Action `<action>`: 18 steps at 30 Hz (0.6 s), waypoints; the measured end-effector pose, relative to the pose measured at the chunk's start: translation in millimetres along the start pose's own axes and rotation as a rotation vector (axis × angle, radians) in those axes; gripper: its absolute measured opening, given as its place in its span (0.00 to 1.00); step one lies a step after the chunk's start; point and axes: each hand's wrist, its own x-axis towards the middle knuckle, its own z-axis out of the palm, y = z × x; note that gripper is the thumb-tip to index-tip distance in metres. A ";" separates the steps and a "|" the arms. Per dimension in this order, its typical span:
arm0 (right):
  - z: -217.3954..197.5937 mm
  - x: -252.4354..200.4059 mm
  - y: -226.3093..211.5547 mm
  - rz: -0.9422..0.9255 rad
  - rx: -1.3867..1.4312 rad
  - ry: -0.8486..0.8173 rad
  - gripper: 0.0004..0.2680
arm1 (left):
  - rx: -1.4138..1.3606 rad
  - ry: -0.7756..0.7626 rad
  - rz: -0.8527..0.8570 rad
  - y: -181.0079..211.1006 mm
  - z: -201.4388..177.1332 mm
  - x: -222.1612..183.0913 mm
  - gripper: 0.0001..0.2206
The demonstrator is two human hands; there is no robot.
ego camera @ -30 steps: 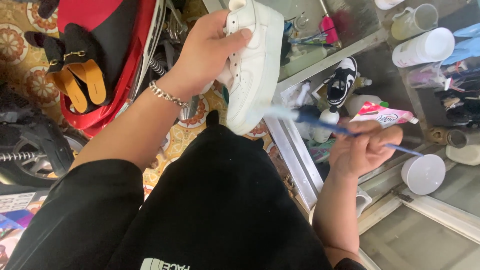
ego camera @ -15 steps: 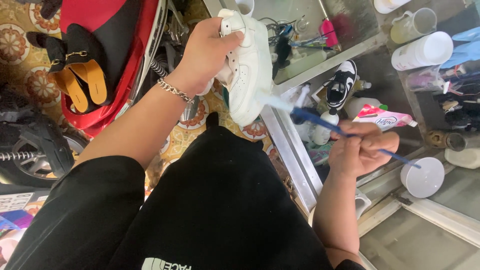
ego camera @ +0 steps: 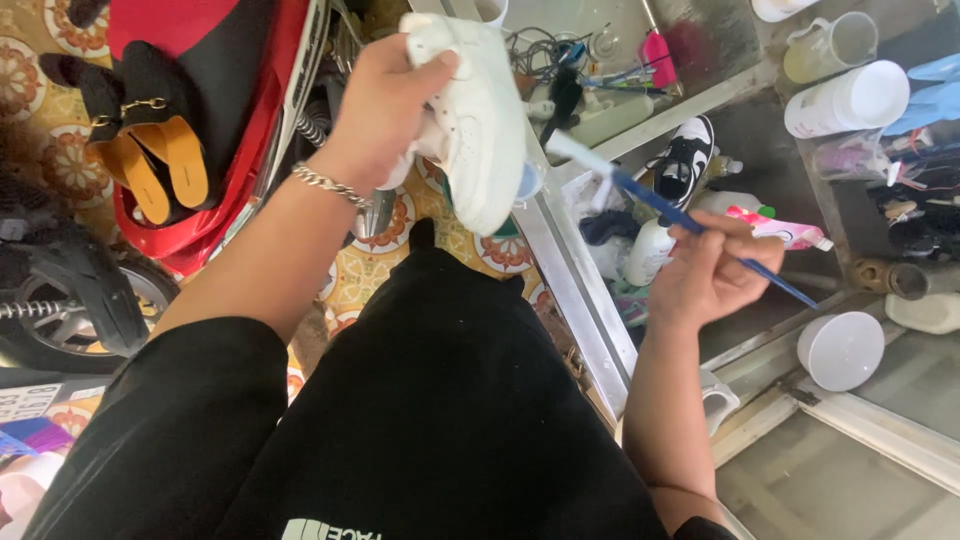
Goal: Applying white paint or adhesive to the edges of a white sneaker using a small brush at a repair bench.
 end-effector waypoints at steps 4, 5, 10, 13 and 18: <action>31.6 -6.0 16.4 0.002 -0.215 -0.054 0.07 | -0.185 0.011 -0.060 -17.2 -33.4 -3.1 0.06; 38.1 -13.3 24.8 0.014 -0.249 -0.154 0.07 | -0.131 0.034 -0.120 -12.5 -39.2 -12.5 0.06; 44.9 -56.1 90.4 -0.019 -0.764 -0.475 0.13 | -0.217 0.129 -0.248 -68.2 -76.7 -18.4 0.19; 54.4 -71.4 113.2 -0.002 -0.644 -0.585 0.02 | -0.215 0.132 0.003 -102.4 -85.9 -25.0 0.23; 63.4 -79.9 128.0 0.021 -0.824 -0.446 0.05 | 0.031 0.369 0.060 -119.0 -84.4 -32.6 0.19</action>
